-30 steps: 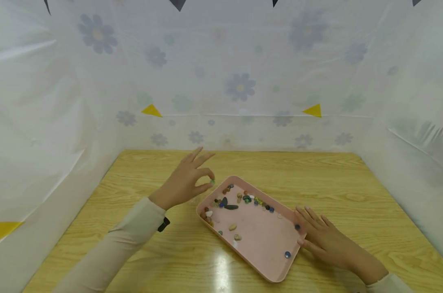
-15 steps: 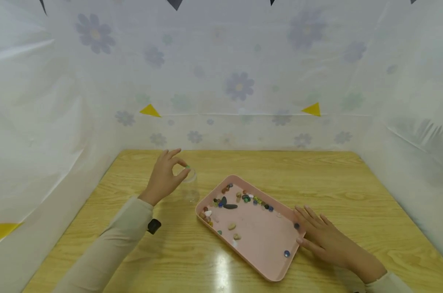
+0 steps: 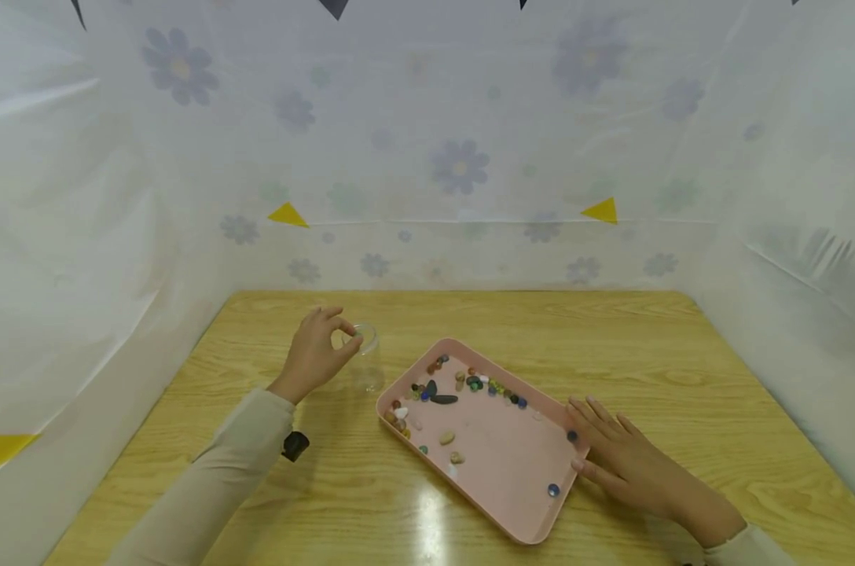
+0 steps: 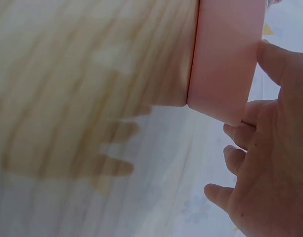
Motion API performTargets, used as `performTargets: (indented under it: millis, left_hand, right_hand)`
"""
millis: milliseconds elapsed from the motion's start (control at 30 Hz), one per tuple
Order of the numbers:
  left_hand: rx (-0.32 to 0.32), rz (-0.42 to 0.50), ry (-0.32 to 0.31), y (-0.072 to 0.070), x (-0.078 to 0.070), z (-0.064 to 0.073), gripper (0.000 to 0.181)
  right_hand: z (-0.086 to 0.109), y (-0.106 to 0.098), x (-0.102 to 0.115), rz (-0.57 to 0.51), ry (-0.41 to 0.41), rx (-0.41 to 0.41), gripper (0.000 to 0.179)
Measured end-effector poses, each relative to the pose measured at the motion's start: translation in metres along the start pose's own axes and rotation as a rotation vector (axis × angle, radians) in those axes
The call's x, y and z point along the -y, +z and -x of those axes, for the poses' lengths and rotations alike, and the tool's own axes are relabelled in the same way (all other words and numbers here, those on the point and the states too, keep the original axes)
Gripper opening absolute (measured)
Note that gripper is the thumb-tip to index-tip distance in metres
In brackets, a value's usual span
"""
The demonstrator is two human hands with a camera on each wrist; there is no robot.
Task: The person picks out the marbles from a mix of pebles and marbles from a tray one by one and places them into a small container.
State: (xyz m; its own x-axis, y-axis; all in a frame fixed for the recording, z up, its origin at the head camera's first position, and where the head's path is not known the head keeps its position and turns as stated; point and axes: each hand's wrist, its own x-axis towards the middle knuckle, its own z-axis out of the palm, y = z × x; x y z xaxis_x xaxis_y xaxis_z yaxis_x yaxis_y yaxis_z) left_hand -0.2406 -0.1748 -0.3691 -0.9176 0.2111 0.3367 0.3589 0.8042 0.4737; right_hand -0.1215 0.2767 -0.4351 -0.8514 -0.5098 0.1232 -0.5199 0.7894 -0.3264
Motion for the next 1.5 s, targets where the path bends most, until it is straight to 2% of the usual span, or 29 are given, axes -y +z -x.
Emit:
performTargets:
  millis: [467, 767, 1133, 1300, 1400, 1500]
  left_hand:
    - [-0.007, -0.003, 0.007, 0.0, 0.0, 0.001, 0.019]
    - [-0.025, 0.015, 0.033, 0.001, 0.0, 0.002, 0.018]
    - [-0.025, 0.006, 0.027, 0.001, -0.001, 0.0, 0.017]
    - [-0.038, 0.031, 0.026, 0.002, -0.003, 0.0, 0.022]
    - [-0.083, 0.06, 0.064, 0.004, -0.006, 0.001, 0.026]
    - [-0.132, 0.055, 0.171, 0.008, -0.01, 0.003, 0.024]
  right_hand:
    - [0.0, -0.001, 0.001, -0.006, 0.005, 0.003, 0.066]
    - [0.001, -0.004, 0.004, -0.064, 0.072, 0.039, 0.067]
    - [0.001, -0.003, 0.002, -0.06, 0.068, 0.042, 0.067]
    - [0.001, -0.003, 0.002, -0.069, 0.073, 0.047, 0.067]
    - [0.001, -0.004, 0.002, -0.068, 0.075, 0.051, 0.067]
    - [0.001, -0.004, 0.003, -0.067, 0.077, 0.051, 0.067]
